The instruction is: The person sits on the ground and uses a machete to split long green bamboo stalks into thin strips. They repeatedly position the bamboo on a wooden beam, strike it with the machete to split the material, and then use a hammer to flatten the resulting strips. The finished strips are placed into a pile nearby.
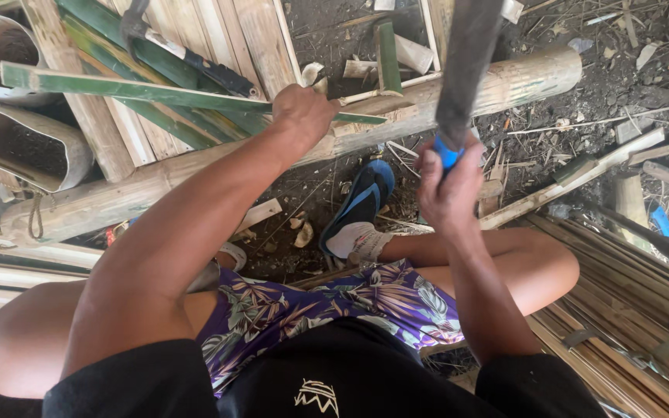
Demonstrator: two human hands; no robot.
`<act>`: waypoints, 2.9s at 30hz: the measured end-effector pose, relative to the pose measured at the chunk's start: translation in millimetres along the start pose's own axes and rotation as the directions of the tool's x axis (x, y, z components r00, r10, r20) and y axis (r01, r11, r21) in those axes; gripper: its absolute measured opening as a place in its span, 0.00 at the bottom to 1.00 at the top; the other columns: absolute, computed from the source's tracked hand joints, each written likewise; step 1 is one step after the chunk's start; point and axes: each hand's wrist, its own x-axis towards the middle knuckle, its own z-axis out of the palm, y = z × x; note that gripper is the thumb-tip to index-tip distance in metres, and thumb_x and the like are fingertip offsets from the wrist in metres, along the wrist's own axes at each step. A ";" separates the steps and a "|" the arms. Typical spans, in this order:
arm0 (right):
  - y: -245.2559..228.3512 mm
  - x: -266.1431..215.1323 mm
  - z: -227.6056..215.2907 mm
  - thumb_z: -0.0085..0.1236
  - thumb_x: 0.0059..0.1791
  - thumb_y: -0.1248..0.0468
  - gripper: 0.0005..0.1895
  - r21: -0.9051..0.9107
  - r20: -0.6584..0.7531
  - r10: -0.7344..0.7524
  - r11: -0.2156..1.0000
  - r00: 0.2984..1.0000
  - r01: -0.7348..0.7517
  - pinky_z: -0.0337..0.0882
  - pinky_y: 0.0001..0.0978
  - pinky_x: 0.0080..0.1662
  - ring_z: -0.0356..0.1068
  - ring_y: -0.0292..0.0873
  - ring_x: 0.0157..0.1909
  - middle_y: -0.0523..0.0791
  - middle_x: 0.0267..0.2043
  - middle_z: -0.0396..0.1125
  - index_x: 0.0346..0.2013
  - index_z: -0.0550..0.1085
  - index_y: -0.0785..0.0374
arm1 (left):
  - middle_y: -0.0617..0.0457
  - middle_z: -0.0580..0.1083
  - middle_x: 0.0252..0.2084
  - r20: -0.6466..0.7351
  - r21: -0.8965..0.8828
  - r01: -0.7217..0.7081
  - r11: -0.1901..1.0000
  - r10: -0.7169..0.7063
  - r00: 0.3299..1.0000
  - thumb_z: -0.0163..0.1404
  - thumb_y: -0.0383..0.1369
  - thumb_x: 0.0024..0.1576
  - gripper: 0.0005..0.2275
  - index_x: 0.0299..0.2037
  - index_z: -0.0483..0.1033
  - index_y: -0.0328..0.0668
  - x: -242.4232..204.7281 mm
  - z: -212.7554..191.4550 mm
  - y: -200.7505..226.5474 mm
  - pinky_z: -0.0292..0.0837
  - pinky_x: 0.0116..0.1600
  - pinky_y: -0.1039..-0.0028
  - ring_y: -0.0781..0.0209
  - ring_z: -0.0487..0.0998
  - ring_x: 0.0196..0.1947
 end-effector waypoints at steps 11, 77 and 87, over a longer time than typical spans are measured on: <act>68.3 -3.3 48.7 0.48 0.58 0.56 0.18 -0.499 0.380 0.387 0.851 0.840 -0.165 0.69 0.62 0.34 0.73 0.68 0.30 0.60 0.29 0.72 0.56 0.60 0.64 | 0.51 0.82 0.44 0.095 0.056 0.049 0.997 -0.054 0.994 0.50 0.33 0.62 0.13 0.56 0.77 0.47 5.1 3.5 14.9 0.82 0.40 0.68 0.59 0.85 0.43; 57.1 4.5 53.7 0.53 0.56 0.59 0.18 -0.335 0.264 0.269 0.926 0.926 -0.174 0.73 0.54 0.31 0.74 0.62 0.27 0.57 0.26 0.71 0.55 0.62 0.65 | 0.49 0.80 0.47 -0.060 -0.247 0.087 0.965 -0.105 0.993 0.48 0.32 0.62 0.11 0.52 0.79 0.51 3.8 30.5 7.6 0.80 0.44 0.60 0.50 0.82 0.48; 87.4 3.5 73.1 0.57 0.57 0.58 0.17 -0.585 0.367 0.411 0.799 0.834 -0.137 0.70 0.59 0.35 0.73 0.66 0.30 0.60 0.26 0.71 0.52 0.63 0.64 | 0.50 0.80 0.48 -0.004 -0.293 0.124 0.948 -0.131 0.991 0.47 0.31 0.63 0.11 0.52 0.80 0.54 -2.5 18.1 3.9 0.79 0.47 0.62 0.51 0.82 0.48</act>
